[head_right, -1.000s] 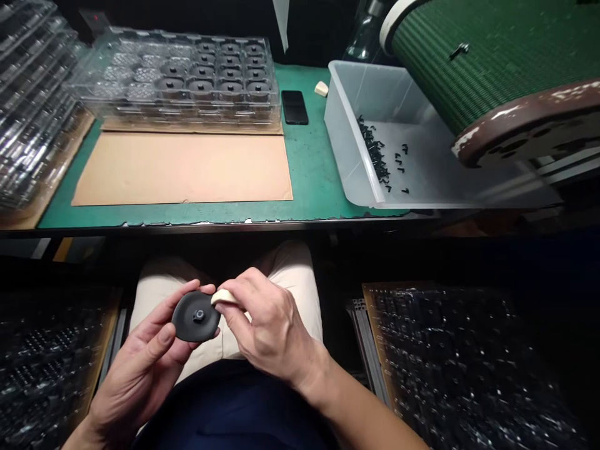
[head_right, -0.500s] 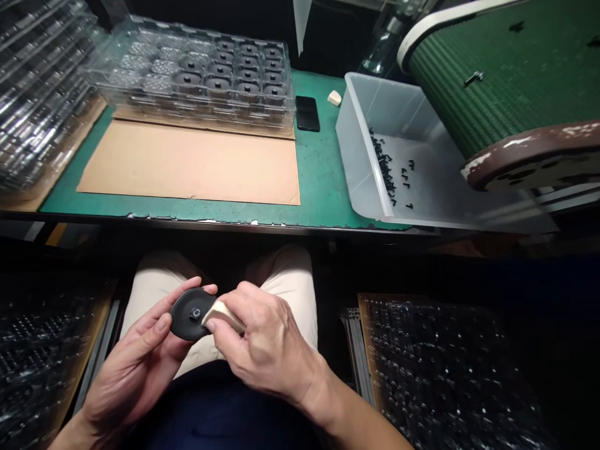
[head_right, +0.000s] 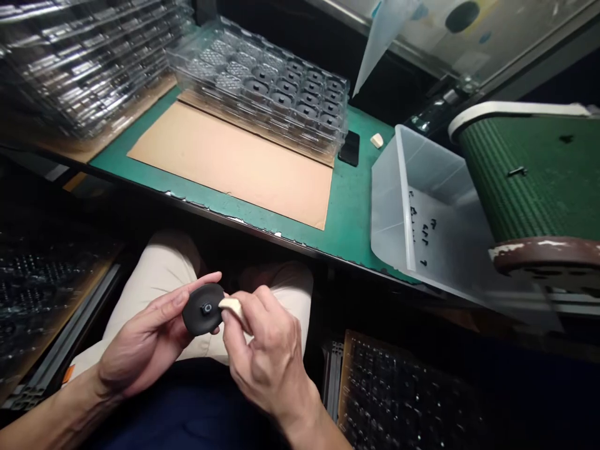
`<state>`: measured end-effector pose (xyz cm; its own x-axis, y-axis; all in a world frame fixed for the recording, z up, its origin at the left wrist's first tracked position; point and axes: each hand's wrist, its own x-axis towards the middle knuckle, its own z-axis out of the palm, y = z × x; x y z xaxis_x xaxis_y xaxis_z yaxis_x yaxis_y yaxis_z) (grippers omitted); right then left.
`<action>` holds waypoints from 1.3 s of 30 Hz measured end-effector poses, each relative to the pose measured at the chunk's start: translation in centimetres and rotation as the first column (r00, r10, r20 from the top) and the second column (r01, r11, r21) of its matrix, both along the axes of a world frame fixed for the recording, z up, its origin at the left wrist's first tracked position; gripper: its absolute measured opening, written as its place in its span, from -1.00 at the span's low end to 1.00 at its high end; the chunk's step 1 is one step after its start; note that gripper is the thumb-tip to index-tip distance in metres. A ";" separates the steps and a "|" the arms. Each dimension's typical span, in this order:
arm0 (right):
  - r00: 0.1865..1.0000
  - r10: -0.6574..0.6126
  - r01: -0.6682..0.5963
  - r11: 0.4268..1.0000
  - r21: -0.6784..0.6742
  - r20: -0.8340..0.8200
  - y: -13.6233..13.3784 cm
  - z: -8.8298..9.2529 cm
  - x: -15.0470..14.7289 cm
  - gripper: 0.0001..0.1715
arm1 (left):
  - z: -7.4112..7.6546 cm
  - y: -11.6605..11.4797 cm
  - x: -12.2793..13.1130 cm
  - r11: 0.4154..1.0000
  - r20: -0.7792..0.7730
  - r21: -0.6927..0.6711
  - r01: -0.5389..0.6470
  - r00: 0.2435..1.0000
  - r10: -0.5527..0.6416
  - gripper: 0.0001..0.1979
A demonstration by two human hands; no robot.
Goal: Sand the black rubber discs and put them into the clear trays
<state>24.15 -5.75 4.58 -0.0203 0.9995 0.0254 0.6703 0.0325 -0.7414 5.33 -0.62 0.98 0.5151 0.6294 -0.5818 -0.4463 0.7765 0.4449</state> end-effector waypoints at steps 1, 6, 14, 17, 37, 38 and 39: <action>0.999 0.043 -0.043 0.999 -0.031 -0.020 0.0 0.0 -0.2 -0.84 | 0.0 0.0 0.0 1.000 -0.012 -0.007 -0.009 1.000 0.009 -0.59; 0.994 0.002 -0.005 1.000 0.026 0.109 0.3 -0.1 -0.7 -0.77 | -0.1 0.2 -0.2 0.996 -0.041 0.028 0.083 0.996 -0.081 -0.59; 0.992 0.115 -0.110 0.989 -0.103 0.046 0.4 0.2 -1.6 -0.81 | -0.5 0.5 -0.8 0.996 -0.077 0.021 0.081 0.994 -0.079 -0.55; 0.994 0.003 -0.003 1.000 0.000 0.112 0.5 -0.1 -1.9 -0.79 | -0.6 0.6 -1.1 0.995 -0.058 0.023 0.097 0.994 -0.096 -0.57; 0.989 0.018 -0.025 0.998 0.051 0.147 0.7 -0.8 -2.1 -0.76 | -1.4 0.9 -2.0 0.972 -0.021 0.098 0.215 0.977 -0.214 -0.59; 0.990 -0.009 -0.003 0.997 0.081 0.144 0.8 -1.0 -2.1 -0.76 | -1.4 0.8 -1.8 0.975 -0.030 0.102 0.199 0.980 -0.197 -0.59; 0.993 -0.032 0.023 0.997 0.078 0.116 0.8 -1.1 -2.2 -0.78 | -1.3 0.6 -1.7 0.983 -0.046 0.098 0.156 0.987 -0.152 -0.60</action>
